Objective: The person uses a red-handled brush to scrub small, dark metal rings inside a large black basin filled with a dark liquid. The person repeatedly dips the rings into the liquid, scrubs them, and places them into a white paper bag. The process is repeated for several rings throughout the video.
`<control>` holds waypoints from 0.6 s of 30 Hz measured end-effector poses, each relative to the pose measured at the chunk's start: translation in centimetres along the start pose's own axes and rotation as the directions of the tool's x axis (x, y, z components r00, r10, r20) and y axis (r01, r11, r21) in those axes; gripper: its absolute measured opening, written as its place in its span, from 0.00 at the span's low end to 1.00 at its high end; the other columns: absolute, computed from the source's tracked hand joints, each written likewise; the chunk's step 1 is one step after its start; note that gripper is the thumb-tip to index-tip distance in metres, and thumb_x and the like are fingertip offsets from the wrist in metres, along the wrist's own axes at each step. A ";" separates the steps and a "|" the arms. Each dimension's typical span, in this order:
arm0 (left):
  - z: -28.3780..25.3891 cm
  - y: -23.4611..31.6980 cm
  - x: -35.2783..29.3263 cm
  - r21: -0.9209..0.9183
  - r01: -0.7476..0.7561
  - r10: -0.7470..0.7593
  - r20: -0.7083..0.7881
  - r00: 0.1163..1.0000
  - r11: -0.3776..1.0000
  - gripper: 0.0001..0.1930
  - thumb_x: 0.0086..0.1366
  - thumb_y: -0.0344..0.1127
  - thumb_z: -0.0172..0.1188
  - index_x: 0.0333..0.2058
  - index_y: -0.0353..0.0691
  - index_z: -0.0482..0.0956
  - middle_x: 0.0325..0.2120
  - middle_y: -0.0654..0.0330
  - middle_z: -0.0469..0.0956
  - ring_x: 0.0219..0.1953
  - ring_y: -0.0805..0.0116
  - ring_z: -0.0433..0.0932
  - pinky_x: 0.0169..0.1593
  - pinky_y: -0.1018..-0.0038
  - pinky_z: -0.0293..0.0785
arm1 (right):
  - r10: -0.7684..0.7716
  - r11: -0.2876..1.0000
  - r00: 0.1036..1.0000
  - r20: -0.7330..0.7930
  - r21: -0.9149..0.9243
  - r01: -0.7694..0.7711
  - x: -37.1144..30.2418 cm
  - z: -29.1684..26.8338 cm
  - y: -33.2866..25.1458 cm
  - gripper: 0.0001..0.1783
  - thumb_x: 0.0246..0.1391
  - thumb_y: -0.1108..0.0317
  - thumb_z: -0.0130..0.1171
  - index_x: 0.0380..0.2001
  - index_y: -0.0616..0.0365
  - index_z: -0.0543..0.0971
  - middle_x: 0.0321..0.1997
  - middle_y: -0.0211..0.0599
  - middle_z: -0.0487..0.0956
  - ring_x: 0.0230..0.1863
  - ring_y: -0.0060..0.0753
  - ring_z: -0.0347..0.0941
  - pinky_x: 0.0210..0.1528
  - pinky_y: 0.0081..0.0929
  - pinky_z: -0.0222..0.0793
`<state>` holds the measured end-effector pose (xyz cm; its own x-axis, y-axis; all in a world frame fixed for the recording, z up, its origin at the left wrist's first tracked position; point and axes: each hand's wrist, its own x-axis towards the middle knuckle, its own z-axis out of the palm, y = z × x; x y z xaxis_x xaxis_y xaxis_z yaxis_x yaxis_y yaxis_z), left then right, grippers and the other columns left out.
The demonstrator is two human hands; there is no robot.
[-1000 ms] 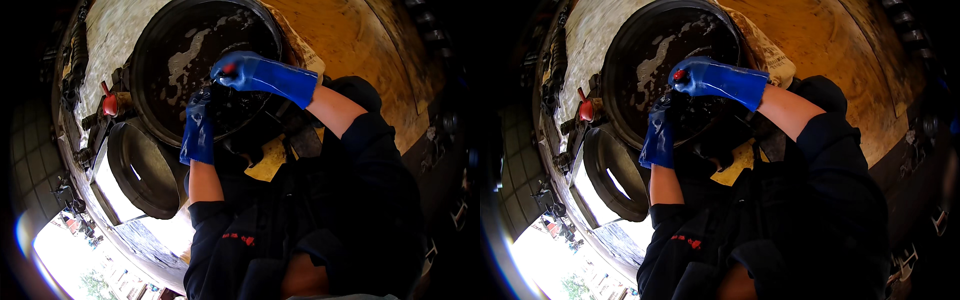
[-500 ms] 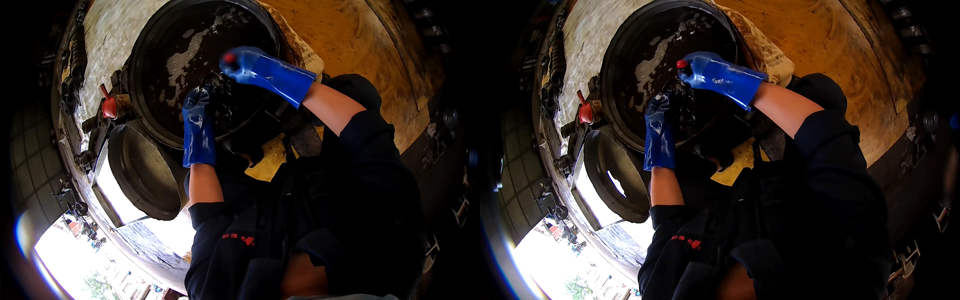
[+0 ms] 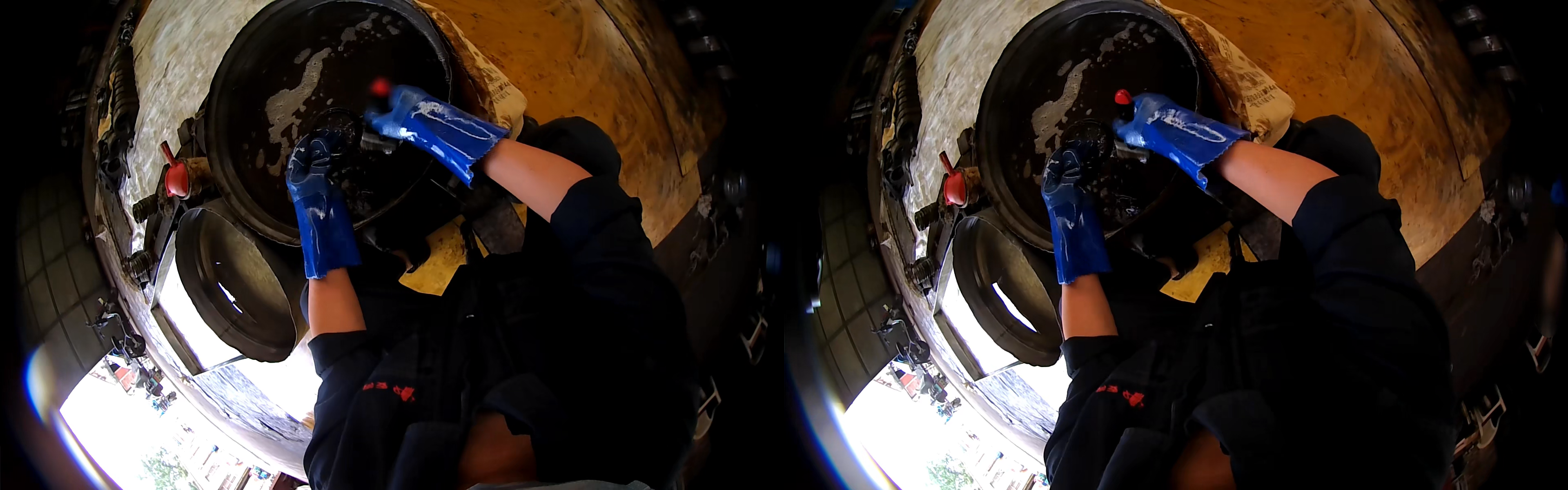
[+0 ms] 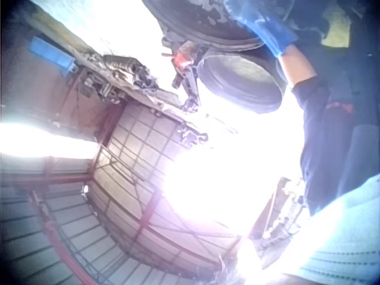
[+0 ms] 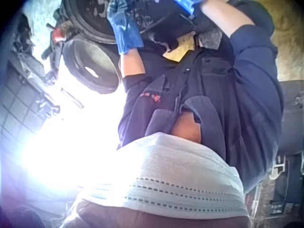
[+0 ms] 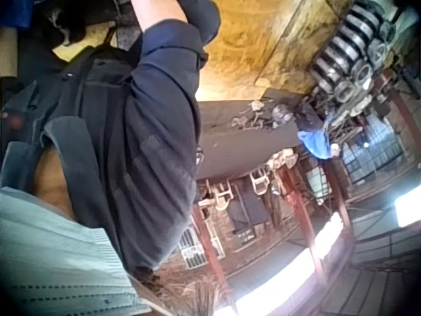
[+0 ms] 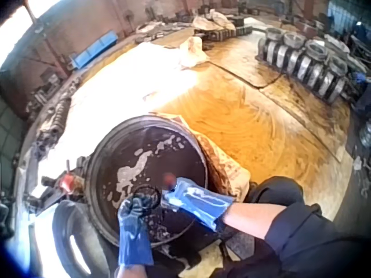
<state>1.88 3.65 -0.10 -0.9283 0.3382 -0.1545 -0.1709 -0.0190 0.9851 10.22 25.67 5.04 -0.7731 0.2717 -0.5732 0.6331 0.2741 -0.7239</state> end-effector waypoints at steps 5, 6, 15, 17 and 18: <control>1.3 3.0 -1.5 0.376 -0.027 0.026 0.009 1.000 0.926 0.18 0.68 0.40 0.68 0.49 0.33 0.82 0.39 0.58 0.85 0.40 0.70 0.81 0.48 0.71 0.77 | -0.054 0.991 0.994 -0.093 -0.129 0.042 0.5 0.3 0.8 0.20 0.59 0.47 0.62 0.47 0.47 0.84 0.39 0.38 0.86 0.44 0.39 0.83 0.52 0.37 0.78; 1.6 3.5 -1.9 0.376 -0.026 0.025 0.008 1.000 0.926 0.18 0.68 0.40 0.68 0.49 0.33 0.82 0.39 0.58 0.85 0.40 0.70 0.81 0.48 0.71 0.77 | -0.107 0.982 0.985 -0.134 -0.168 0.084 0.6 0.0 0.9 0.22 0.58 0.47 0.62 0.49 0.47 0.84 0.40 0.39 0.86 0.44 0.40 0.83 0.52 0.37 0.78; 1.0 2.8 -2.3 0.535 -0.010 -0.040 0.082 0.996 0.845 0.17 0.71 0.42 0.64 0.49 0.34 0.83 0.41 0.55 0.84 0.43 0.68 0.81 0.49 0.70 0.77 | -0.767 0.633 0.639 -0.049 -0.219 0.743 0.4 1.7 1.3 0.15 0.55 0.63 0.67 0.47 0.41 0.83 0.41 0.32 0.86 0.43 0.40 0.83 0.46 0.35 0.81; 0.7 1.5 -1.5 0.555 -0.065 0.023 0.083 0.996 0.830 0.16 0.71 0.42 0.64 0.49 0.35 0.84 0.40 0.58 0.86 0.39 0.70 0.82 0.46 0.71 0.78 | -0.733 0.644 0.680 -0.011 -0.332 0.689 -0.2 1.7 1.0 0.15 0.55 0.62 0.67 0.47 0.41 0.83 0.41 0.32 0.85 0.43 0.40 0.83 0.45 0.36 0.81; 0.6 1.4 -1.0 0.556 -0.065 0.024 0.081 0.996 0.828 0.16 0.71 0.42 0.64 0.49 0.35 0.84 0.40 0.58 0.86 0.39 0.70 0.82 0.46 0.71 0.78 | -0.694 0.640 0.720 0.020 -0.440 0.629 -0.4 1.6 0.7 0.16 0.55 0.61 0.68 0.48 0.40 0.83 0.40 0.32 0.85 0.42 0.40 0.83 0.45 0.36 0.81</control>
<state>2.73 3.84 1.47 -0.9024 0.4125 -0.1242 0.1025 0.4856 0.8682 10.93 24.23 4.15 -0.9966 -0.0129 0.0820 -0.0636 0.7528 -0.6552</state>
